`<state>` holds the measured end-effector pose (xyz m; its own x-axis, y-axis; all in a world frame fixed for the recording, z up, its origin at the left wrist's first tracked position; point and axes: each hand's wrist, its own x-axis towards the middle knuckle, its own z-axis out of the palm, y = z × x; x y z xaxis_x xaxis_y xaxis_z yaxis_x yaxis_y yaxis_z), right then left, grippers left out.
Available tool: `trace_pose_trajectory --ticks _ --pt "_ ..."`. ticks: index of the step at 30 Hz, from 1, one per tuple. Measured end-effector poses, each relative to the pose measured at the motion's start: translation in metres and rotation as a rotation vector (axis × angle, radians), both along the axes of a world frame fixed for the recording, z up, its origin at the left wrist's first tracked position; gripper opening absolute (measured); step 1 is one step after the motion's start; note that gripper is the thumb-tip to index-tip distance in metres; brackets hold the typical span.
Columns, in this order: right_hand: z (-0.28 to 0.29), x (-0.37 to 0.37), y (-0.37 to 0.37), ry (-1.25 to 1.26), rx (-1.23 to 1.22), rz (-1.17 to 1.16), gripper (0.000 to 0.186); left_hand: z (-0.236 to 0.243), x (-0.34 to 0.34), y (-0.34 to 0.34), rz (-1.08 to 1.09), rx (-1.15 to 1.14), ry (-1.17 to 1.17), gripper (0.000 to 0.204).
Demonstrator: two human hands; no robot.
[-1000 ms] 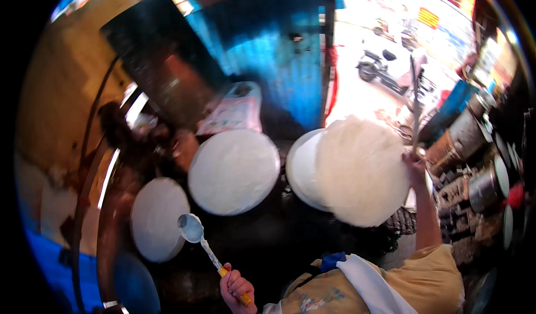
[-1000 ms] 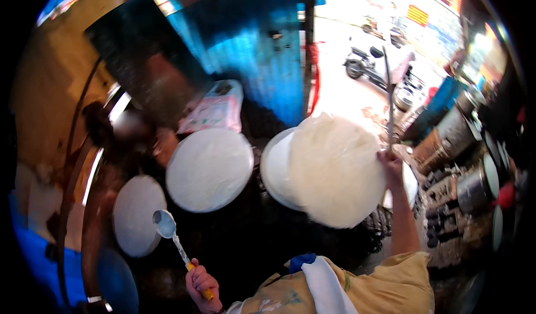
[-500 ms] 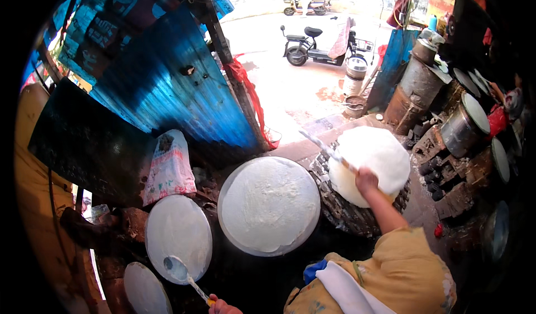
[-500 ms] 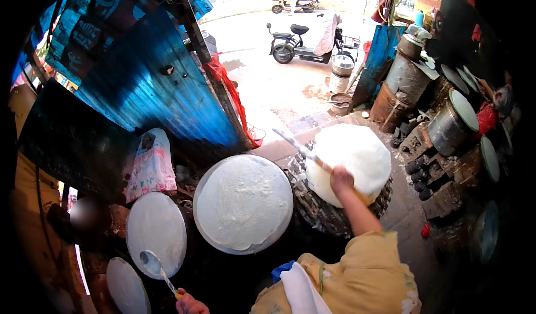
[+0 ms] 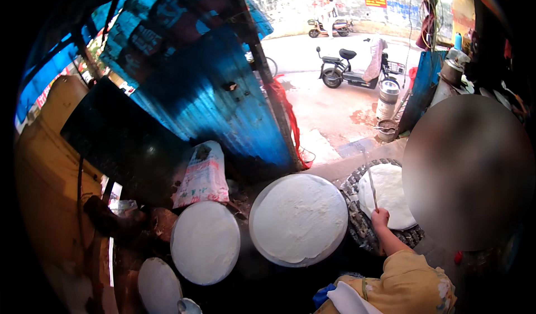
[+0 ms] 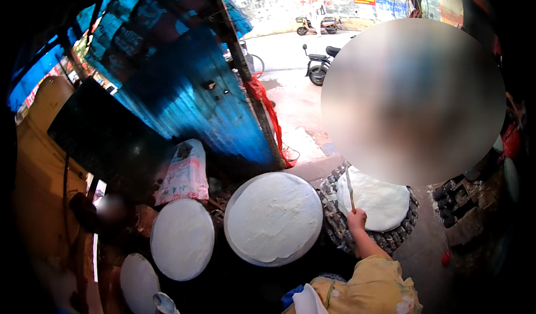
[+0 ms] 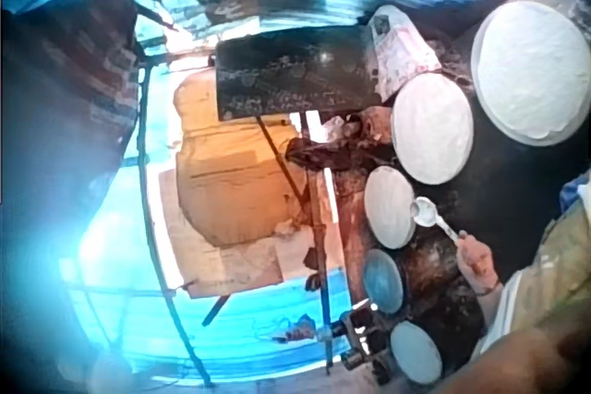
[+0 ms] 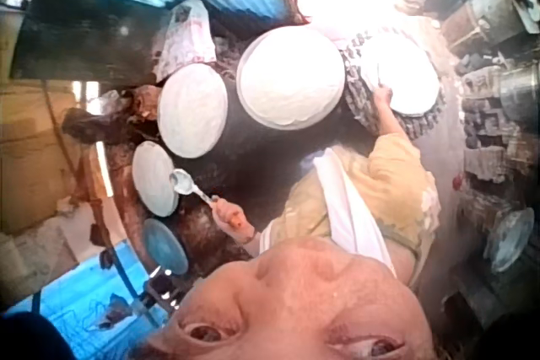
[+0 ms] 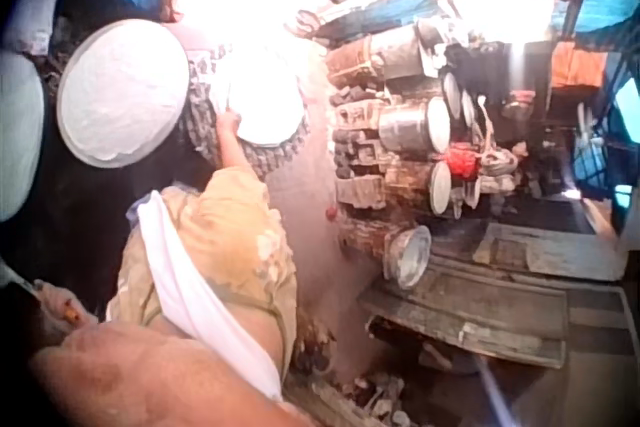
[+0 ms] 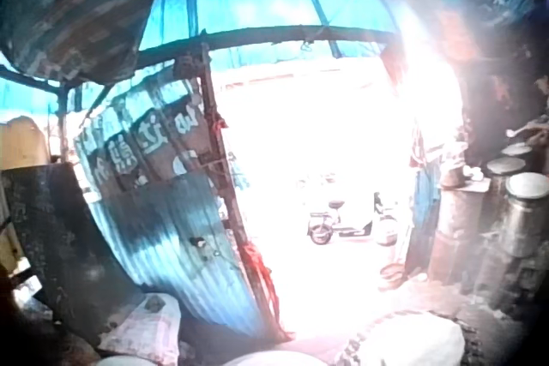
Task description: The person ladles batter onto several round heated surfaces and spreads it into thin crepes using a wooden tool. They flip the crepes and stack them on a nearby surface while continuing to cook more.
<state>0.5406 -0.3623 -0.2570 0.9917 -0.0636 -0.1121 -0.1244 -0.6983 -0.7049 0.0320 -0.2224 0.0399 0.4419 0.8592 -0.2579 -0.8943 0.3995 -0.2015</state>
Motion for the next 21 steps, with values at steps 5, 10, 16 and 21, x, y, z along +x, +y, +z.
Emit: trace_pose_trajectory --ticks 5,10,16,21 --pt "0.069 -0.054 0.122 -0.137 0.518 0.370 0.015 -0.024 -0.070 -0.062 0.238 -0.095 0.179 0.015" --pt "0.144 -0.239 0.207 0.036 0.633 1.018 0.012 -0.013 -0.112 -0.136 0.497 -0.539 0.488 0.009" --pt "0.172 -0.451 0.143 0.428 0.211 1.992 0.026 -0.076 -0.180 -0.269 0.817 -0.570 0.495 0.012" --pt "0.175 -0.506 0.072 0.740 -0.285 2.277 0.036 -0.189 -0.208 -0.398 1.027 -0.440 0.616 0.024"
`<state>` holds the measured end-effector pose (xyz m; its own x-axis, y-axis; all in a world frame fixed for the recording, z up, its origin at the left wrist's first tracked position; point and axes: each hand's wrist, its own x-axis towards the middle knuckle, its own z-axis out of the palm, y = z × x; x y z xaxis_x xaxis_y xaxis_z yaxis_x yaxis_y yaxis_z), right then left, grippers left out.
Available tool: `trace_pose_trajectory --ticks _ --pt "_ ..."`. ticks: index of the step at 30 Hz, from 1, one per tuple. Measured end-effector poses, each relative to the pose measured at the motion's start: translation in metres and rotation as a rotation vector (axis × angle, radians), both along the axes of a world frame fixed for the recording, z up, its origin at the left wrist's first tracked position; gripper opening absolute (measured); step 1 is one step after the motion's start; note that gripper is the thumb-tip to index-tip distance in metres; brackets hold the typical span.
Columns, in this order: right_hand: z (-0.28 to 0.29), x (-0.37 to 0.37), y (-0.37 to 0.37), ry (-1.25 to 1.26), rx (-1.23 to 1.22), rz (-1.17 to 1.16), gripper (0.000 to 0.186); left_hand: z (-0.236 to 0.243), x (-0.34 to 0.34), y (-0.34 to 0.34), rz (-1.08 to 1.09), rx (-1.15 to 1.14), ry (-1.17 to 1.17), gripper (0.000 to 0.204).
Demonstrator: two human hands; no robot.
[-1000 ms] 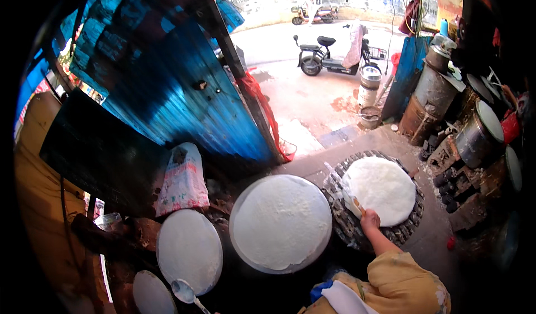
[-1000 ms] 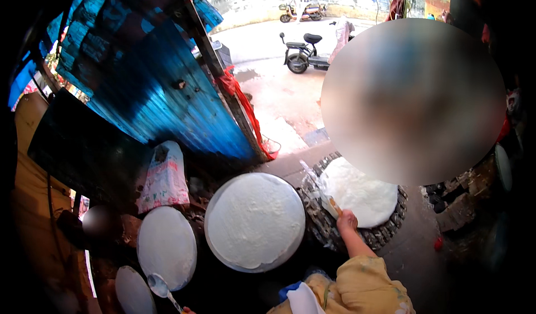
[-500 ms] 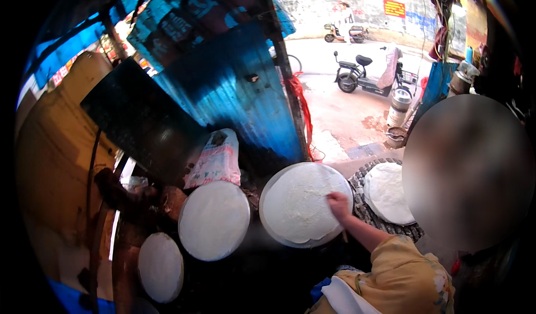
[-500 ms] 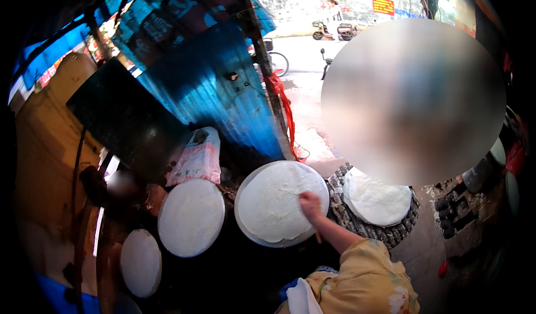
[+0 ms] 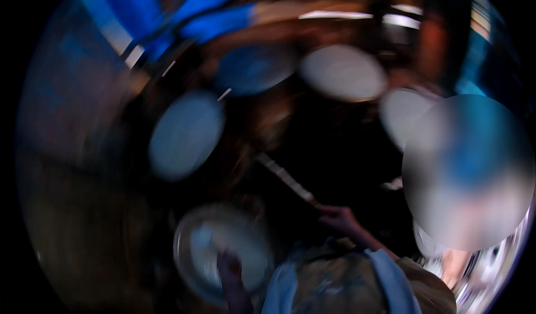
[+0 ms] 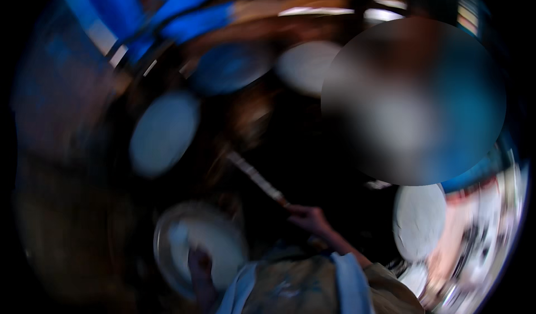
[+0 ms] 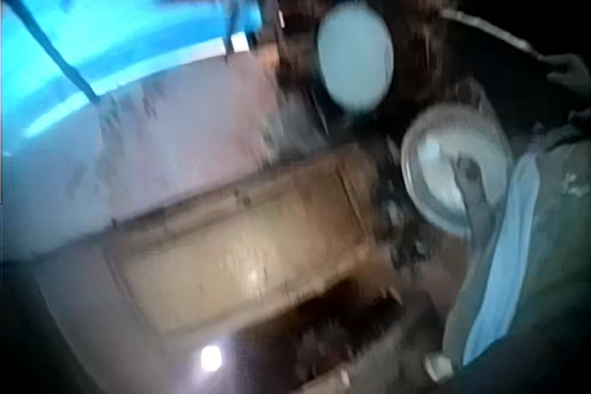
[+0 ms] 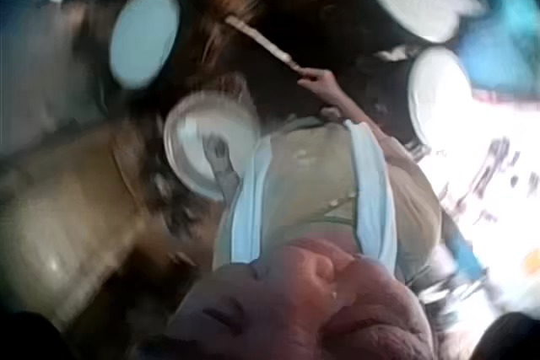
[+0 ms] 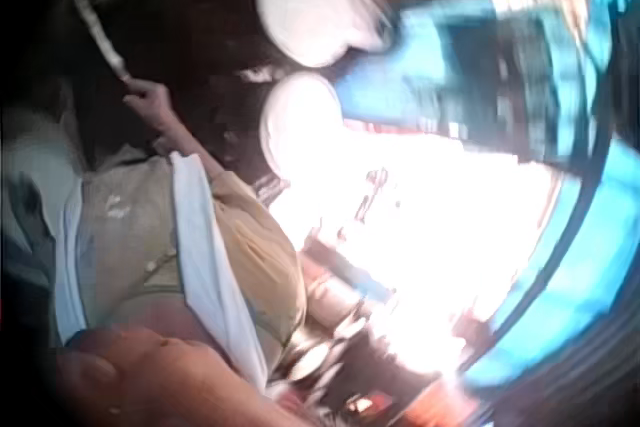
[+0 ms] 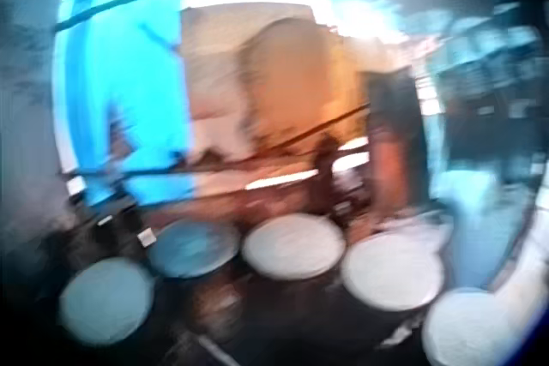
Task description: The person ladles batter onto several round heated surfaces and spreads it into thin crepes using a wooden tool. They flip the crepes and stack them on a nearby surface while continuing to cook more.
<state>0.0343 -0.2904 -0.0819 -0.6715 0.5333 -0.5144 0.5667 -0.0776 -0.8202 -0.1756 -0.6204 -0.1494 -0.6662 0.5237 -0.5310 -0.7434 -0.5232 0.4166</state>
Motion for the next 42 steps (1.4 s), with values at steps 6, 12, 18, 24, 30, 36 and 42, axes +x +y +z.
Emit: trace_pose_trajectory --ticks 6,12,18,24,30,36,42 --pt "-0.012 -0.037 -0.026 0.109 -0.199 0.191 0.041 -0.164 -0.012 -0.052 -0.373 -0.935 0.284 0.017" --pt "-0.050 -0.059 -0.033 0.008 -0.124 0.315 0.042 -0.130 0.032 -0.010 -0.758 -1.297 0.272 0.037" --pt "-0.056 -0.083 -0.032 -0.114 -0.096 0.600 0.038 -0.097 0.107 0.023 -0.161 -0.361 -0.214 0.022" --pt "-0.052 -0.107 -0.042 -0.227 -0.039 0.840 0.036 -0.032 0.114 0.049 0.304 0.644 -0.388 0.011" --pt "0.011 -0.114 -0.035 0.039 -0.322 0.943 0.037 0.067 0.124 0.031 0.344 0.380 -0.027 0.018" --pt "0.049 -0.140 -0.054 0.612 -0.087 1.103 0.036 0.180 0.127 -0.004 0.412 -0.055 0.331 0.028" --pt "0.058 -0.166 -0.093 0.935 -0.077 1.082 0.038 0.189 0.119 -0.056 0.529 -0.182 0.370 0.028"
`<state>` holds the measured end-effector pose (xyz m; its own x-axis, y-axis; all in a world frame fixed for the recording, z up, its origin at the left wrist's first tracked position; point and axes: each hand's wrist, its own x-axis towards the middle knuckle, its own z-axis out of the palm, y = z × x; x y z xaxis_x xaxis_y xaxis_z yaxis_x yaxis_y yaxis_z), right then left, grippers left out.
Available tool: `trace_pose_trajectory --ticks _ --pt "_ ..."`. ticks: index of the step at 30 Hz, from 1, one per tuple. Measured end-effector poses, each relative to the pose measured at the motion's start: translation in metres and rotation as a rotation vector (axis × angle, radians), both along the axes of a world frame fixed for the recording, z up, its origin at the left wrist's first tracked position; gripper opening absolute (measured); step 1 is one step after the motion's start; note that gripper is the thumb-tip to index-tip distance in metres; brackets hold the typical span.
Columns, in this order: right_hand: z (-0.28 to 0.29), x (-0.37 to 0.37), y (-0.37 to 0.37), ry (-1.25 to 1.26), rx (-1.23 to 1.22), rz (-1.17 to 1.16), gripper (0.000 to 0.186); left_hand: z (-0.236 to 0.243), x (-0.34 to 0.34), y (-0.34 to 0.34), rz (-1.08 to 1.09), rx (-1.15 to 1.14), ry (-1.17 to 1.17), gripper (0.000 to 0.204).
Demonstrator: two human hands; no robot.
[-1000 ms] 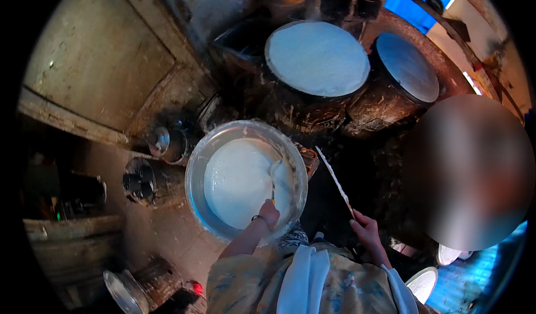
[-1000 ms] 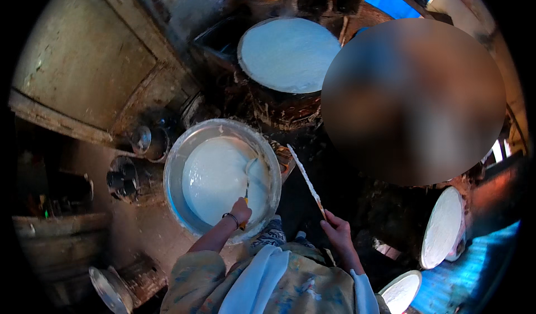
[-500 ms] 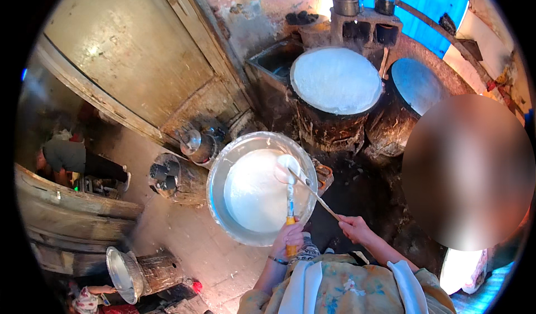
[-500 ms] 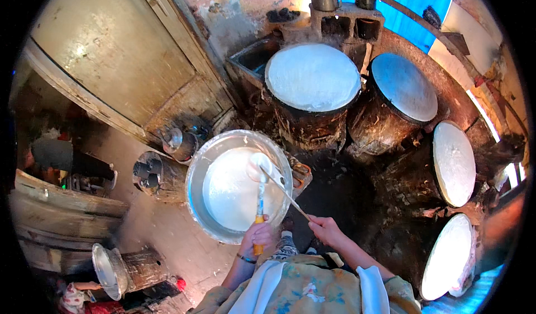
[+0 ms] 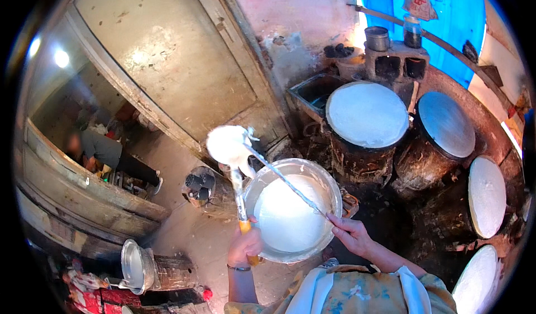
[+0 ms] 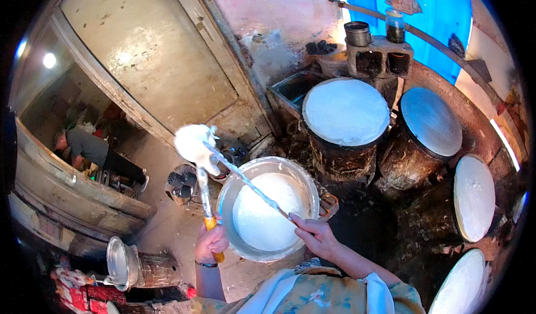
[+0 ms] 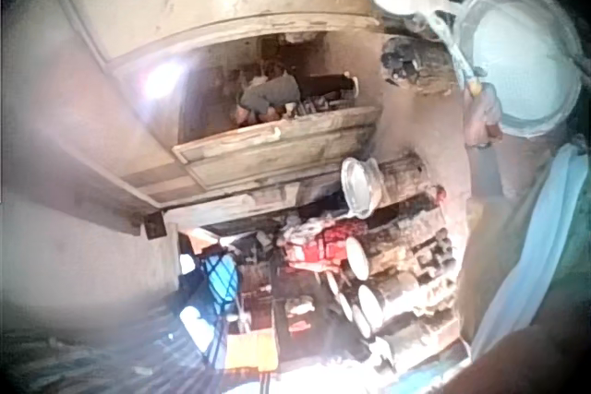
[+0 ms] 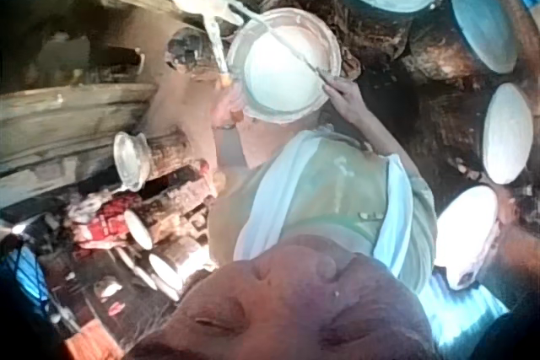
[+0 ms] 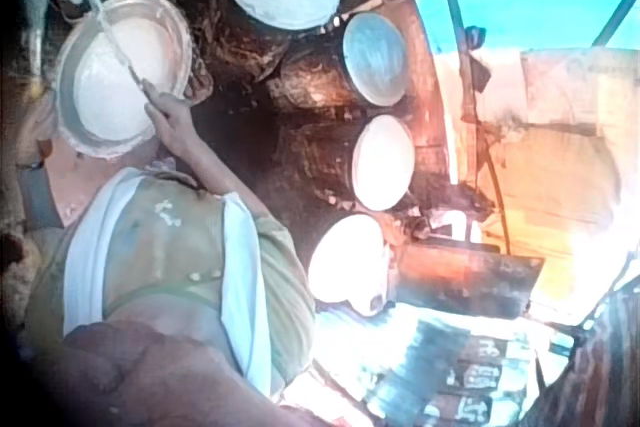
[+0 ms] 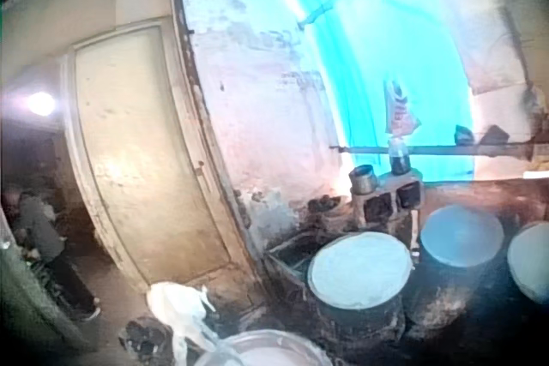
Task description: The person ladles batter onto several round heated surfaces and spreads it into thin crepes using a wooden tool. They flip the crepes and stack them on a nearby surface while continuing to cook more.
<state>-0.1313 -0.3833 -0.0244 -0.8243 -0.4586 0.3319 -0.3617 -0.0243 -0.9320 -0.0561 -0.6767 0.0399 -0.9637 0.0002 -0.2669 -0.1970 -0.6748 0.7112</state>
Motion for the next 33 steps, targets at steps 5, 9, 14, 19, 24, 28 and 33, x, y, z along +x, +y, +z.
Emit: trace_pose_trajectory --ticks 5,9,14,19,24,28,33 --pt "-0.006 -0.023 -0.025 -0.113 0.053 -0.005 0.038 -0.032 -0.004 -0.031 0.068 0.507 -0.287 0.024" --pt "-0.017 -0.036 -0.030 -0.232 0.033 -0.068 0.036 -0.026 0.005 -0.034 0.010 0.493 -0.253 0.025" --pt "-0.041 -0.051 -0.019 -0.362 0.016 -0.110 0.035 -0.038 -0.001 -0.020 -0.006 0.115 -0.271 0.028" --pt "-0.050 -0.071 0.012 -0.107 0.337 -0.197 0.032 -0.041 -0.064 0.021 -0.150 0.116 -0.426 0.027" --pt "-0.048 -0.078 0.098 0.026 0.391 -0.516 0.029 -0.014 -0.145 0.118 -0.523 -0.048 -0.344 0.028" --pt "-0.049 -0.072 0.190 0.033 0.243 -0.820 0.030 0.025 -0.211 0.238 -0.823 -0.195 -0.248 0.031" --pt "-0.035 -0.071 0.278 -0.104 0.047 -1.188 0.031 0.048 -0.273 0.395 -1.168 -0.297 -0.095 0.034"
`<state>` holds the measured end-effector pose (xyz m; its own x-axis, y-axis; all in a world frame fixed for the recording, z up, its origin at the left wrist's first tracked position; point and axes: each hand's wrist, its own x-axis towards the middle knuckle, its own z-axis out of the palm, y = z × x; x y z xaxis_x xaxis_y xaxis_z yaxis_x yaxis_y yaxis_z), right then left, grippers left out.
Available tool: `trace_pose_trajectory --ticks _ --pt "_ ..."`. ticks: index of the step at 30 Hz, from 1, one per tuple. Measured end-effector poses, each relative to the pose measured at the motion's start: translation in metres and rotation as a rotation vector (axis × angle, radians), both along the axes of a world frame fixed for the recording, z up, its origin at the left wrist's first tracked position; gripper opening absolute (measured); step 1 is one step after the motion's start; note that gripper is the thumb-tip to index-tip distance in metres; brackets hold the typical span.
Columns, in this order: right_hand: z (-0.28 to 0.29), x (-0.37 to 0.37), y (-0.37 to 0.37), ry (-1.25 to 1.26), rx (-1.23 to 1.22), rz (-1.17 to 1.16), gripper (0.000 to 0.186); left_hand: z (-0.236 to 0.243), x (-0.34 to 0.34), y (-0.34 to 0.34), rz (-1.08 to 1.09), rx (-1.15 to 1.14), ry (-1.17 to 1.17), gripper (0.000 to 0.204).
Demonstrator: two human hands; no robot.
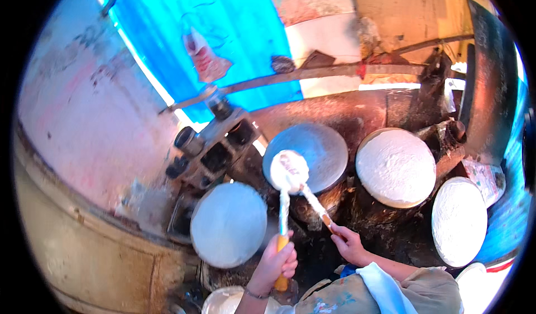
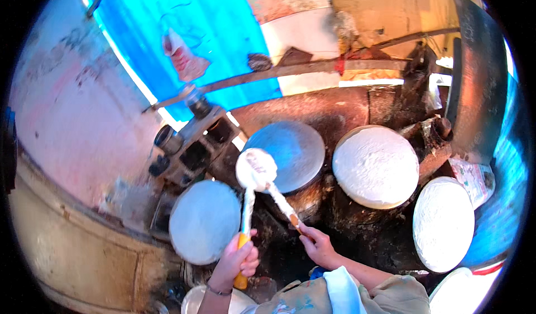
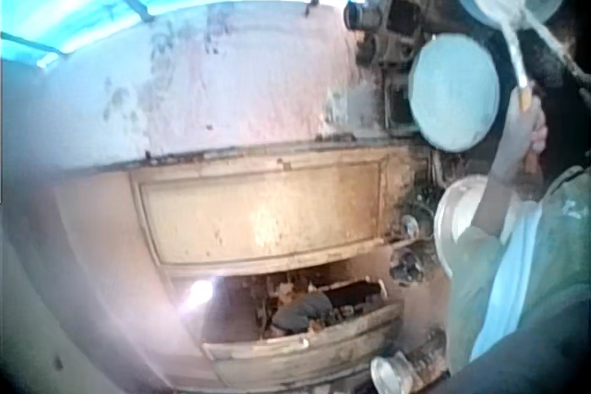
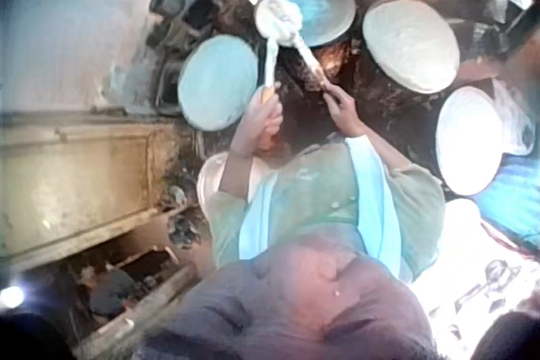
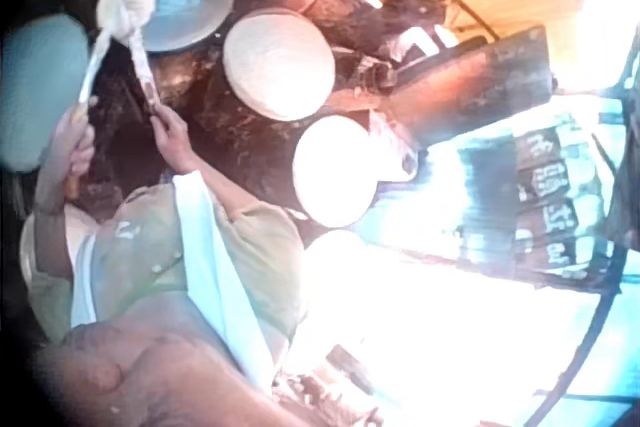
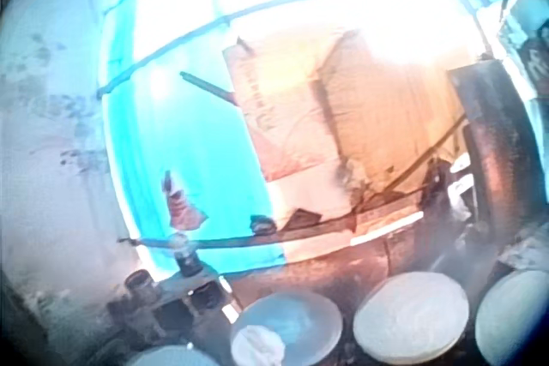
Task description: The person ladles batter onto several round heated surfaces and spreads it into thin crepes using a wooden tool. They flip the crepes and stack them on a nearby surface while continuing to cook more.
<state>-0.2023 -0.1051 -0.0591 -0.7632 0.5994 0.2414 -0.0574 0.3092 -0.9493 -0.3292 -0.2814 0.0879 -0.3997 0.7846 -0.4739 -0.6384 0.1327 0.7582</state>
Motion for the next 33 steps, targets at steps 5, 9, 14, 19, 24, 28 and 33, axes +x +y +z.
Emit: trace_pose_trajectory --ticks 5,9,14,19,24,28,33 --pt "-0.031 -0.032 0.077 0.111 -0.270 -0.249 0.029 -0.036 -0.047 0.155 -0.087 -0.041 0.219 0.039" --pt "-0.041 -0.067 0.119 -0.129 -0.562 -0.317 0.028 -0.114 -0.098 0.245 -0.062 -0.096 0.503 0.050" --pt "-0.141 -0.126 0.169 0.152 -0.322 -0.493 0.028 -0.141 -0.139 0.298 -0.115 -0.372 0.976 0.050" --pt "-0.049 -0.127 0.150 0.078 -0.807 -0.453 0.027 -0.174 -0.206 0.272 -0.101 -0.315 1.487 0.043" --pt "-0.111 -0.177 0.145 0.133 -0.606 -0.525 0.024 -0.176 -0.234 0.287 -0.027 -0.280 1.409 0.042" --pt "-0.021 -0.169 0.151 0.014 -0.834 -0.448 0.022 -0.176 -0.259 0.242 0.021 -0.416 1.156 0.045" --pt "-0.078 -0.208 0.137 0.048 -0.614 -0.505 0.022 -0.158 -0.258 0.229 0.185 -0.325 0.674 0.050"
